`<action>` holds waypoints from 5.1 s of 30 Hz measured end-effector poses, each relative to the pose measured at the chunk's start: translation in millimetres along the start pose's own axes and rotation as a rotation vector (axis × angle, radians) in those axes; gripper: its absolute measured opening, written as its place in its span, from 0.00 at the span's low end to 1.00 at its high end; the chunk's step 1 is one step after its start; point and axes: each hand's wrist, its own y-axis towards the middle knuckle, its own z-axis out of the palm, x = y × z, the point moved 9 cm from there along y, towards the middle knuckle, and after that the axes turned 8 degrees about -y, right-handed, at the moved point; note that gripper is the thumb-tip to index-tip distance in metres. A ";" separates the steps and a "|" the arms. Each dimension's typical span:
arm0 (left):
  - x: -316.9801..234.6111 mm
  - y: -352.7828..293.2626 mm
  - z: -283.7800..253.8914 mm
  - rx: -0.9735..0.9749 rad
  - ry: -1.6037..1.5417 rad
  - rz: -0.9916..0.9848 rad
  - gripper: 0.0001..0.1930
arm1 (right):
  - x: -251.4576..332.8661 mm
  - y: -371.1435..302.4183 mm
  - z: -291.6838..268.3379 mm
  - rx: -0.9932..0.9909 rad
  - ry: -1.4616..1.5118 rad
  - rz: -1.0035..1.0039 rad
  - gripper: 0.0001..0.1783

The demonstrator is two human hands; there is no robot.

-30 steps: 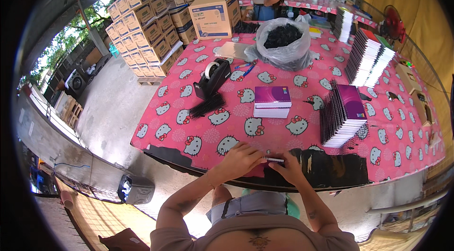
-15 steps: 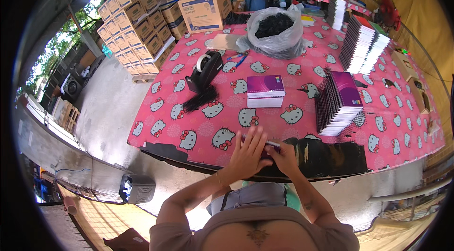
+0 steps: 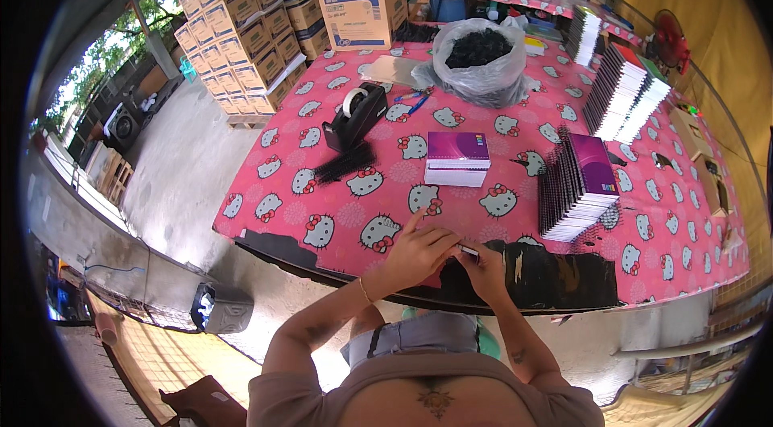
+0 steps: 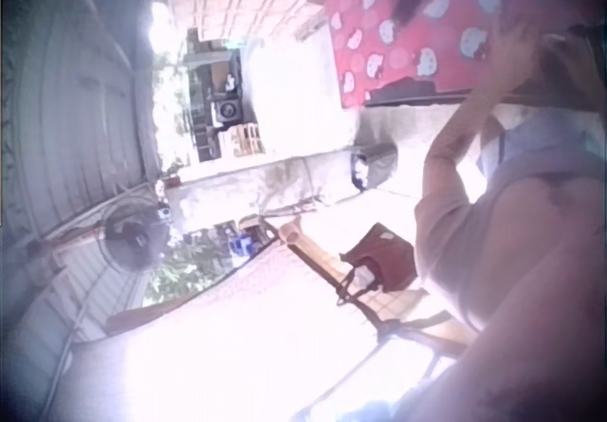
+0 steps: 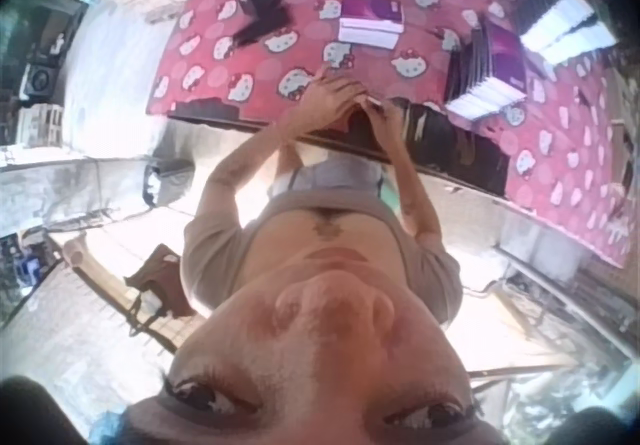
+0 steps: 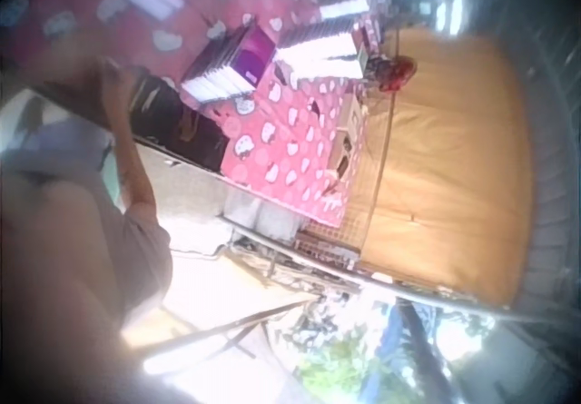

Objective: The person picks up individual purple boxes, folds the ends, and places them into a stack on a table.

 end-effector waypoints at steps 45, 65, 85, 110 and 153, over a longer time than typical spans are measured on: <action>0.9 9.3 8.1 -0.015 -0.025 0.019 0.13 | -12.1 -10.4 -19.3 -0.158 -0.049 0.004 0.15; 3.1 15.0 6.6 0.046 0.011 0.098 0.10 | -4.0 -14.7 -17.6 -0.174 -0.003 -0.021 0.11; 24.3 21.4 19.1 0.074 0.110 -0.085 0.18 | -15.2 0.5 -23.8 -0.183 -0.042 0.137 0.12; 14.1 29.5 10.8 0.074 -0.129 -0.016 0.12 | 16.3 41.4 -41.0 0.225 -0.108 -0.175 0.06; 105.7 104.0 -2.6 -0.179 0.088 0.063 0.12 | 161.9 20.6 -142.8 -0.278 -0.628 -0.565 0.23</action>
